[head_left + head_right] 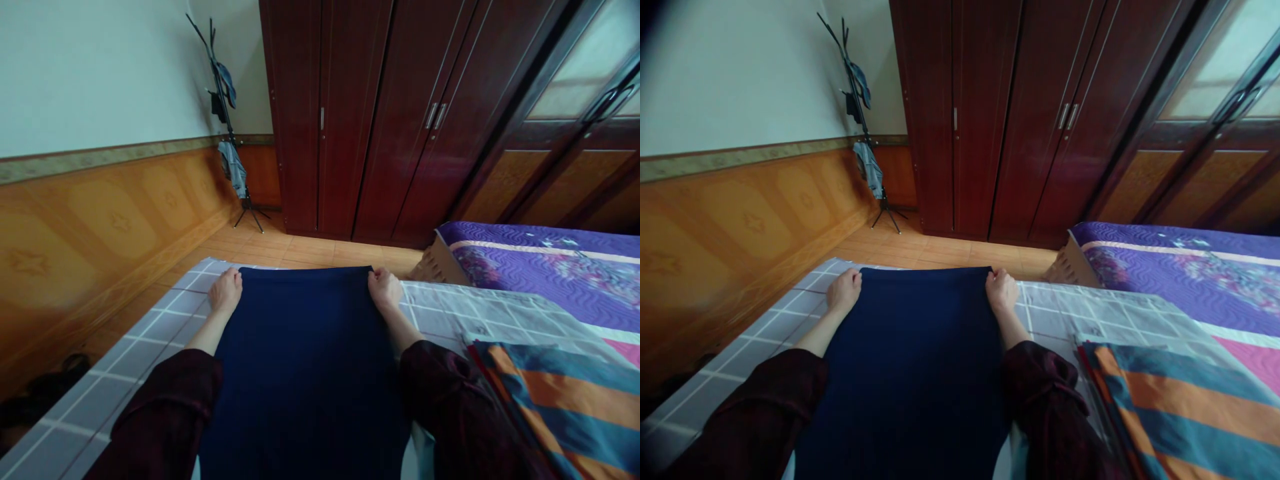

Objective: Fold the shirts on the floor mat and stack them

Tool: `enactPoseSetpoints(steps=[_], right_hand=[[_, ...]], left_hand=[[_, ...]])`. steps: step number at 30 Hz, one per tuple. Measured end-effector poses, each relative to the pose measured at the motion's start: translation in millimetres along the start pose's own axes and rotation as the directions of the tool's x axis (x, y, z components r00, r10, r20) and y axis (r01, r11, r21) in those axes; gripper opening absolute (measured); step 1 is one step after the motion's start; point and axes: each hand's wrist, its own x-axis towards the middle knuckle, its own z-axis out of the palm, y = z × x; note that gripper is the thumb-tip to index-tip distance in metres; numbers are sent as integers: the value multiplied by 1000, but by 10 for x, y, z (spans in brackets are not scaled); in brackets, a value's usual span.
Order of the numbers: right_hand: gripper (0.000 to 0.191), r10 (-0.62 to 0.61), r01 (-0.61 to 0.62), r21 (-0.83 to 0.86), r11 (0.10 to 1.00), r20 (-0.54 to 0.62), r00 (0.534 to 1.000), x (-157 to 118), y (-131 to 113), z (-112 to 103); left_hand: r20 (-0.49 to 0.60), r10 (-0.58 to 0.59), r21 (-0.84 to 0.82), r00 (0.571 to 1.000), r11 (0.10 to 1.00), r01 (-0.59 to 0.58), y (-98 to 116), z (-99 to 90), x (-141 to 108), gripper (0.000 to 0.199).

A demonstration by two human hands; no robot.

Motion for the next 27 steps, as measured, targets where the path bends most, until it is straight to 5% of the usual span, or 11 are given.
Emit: enactPoseSetpoints(steps=[8, 10, 12, 14, 15, 17, 18, 22, 24, 25, 27], right_hand=[[34, -139, 136, -134, 982, -13, 990, -63, -3, -89], [45, -202, 197, -153, 968, -22, 979, -219, -64, -140], [56, -293, 284, -165, 944, -31, 956, -472, -172, -142], [63, -501, 496, -176, 851, 14, 865, -768, -285, -93], [64, -624, 625, -175, 761, 70, 779, -900, -325, -61], [61, -756, 783, -174, 598, 204, 622, -1074, -344, -17], [59, -752, 793, -189, 579, 251, 609, -1109, -324, -18], [64, -544, 578, -323, 750, 198, 816, -1196, -162, -178], [66, -573, 595, -313, 741, 167, 802, -1445, -96, -278], [66, -641, 663, -276, 696, 177, 747, -1633, -64, -312], [62, -834, 868, -110, 484, 240, 496, -2038, 25, -341]], left_hand=[[7, 227, -6, 974, 974, -227, -24, -221, -271, 42], [14, 354, -23, 935, 935, -353, -40, -322, -515, 51], [87, 532, -48, 842, 846, -530, -72, -387, -758, 56], [227, 612, -66, 758, 786, -615, -150, -434, -891, 57], [293, 594, -60, 749, 794, -605, -216, -463, -899, 57], [362, 456, -3, 813, 873, -488, -393, -554, -831, 57], [361, 380, 31, 852, 908, -418, -490, -617, -790, 58], [330, 280, 80, 901, 943, -322, -707, -914, -1029, 63], [348, 409, 19, 844, 897, -442, -701, -1010, -1471, 63], [362, 540, -54, 760, 826, -561, -707, -1032, -1728, 63], [369, 724, -173, 583, 670, -722, -812, -1038, -2192, 63]])
